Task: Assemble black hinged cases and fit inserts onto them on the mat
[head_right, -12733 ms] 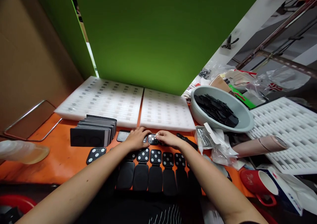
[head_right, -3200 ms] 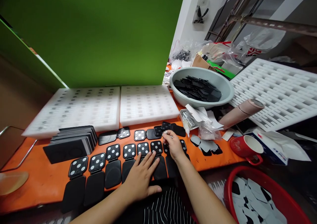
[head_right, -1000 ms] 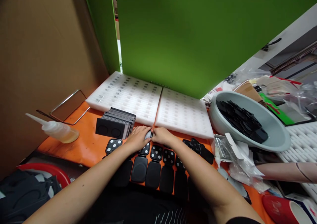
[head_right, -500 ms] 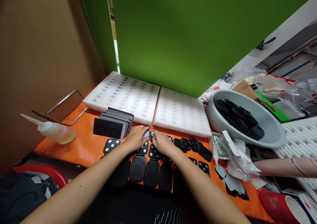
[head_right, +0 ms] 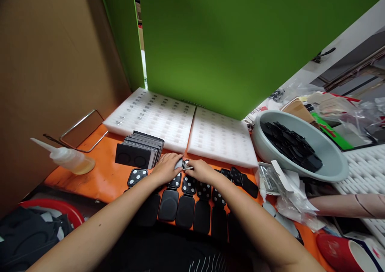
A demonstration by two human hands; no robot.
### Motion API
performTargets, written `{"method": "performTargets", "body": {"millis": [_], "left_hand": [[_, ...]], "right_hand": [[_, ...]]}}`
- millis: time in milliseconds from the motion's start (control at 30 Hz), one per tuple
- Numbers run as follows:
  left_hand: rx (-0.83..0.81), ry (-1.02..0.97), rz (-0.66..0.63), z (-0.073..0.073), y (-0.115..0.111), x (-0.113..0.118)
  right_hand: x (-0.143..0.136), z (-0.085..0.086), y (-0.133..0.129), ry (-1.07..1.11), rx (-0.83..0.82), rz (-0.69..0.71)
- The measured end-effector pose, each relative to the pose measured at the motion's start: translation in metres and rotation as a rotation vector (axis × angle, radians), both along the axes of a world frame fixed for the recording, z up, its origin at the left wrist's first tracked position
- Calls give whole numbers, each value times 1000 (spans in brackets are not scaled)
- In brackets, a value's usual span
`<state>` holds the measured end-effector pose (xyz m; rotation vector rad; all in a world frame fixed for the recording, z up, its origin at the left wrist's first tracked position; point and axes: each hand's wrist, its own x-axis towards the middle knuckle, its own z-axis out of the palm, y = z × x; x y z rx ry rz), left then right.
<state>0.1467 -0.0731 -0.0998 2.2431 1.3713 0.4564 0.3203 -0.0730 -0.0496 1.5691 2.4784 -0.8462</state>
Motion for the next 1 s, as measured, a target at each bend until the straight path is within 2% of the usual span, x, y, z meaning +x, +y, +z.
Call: {"method": "performTargets", "body": {"millis": [133,300,467,833,1000], "left_hand": [[-3,-7,-5,0,0,-1],[-9,-20,-5,2,0,-2],[-15,-35,-7,4,0,-2],[-21,-47,-4,3,0,-1],[-15,-45,-8,1,0,-1]], "right_hand": [[-1,0,-4,-67,128,23],[2,-3,-12,-16,105,-39],[8,-10,-9,2,170,-119],[14,-16,-1,105,39,-294],[6,-11,1,-9,133,-220]]}}
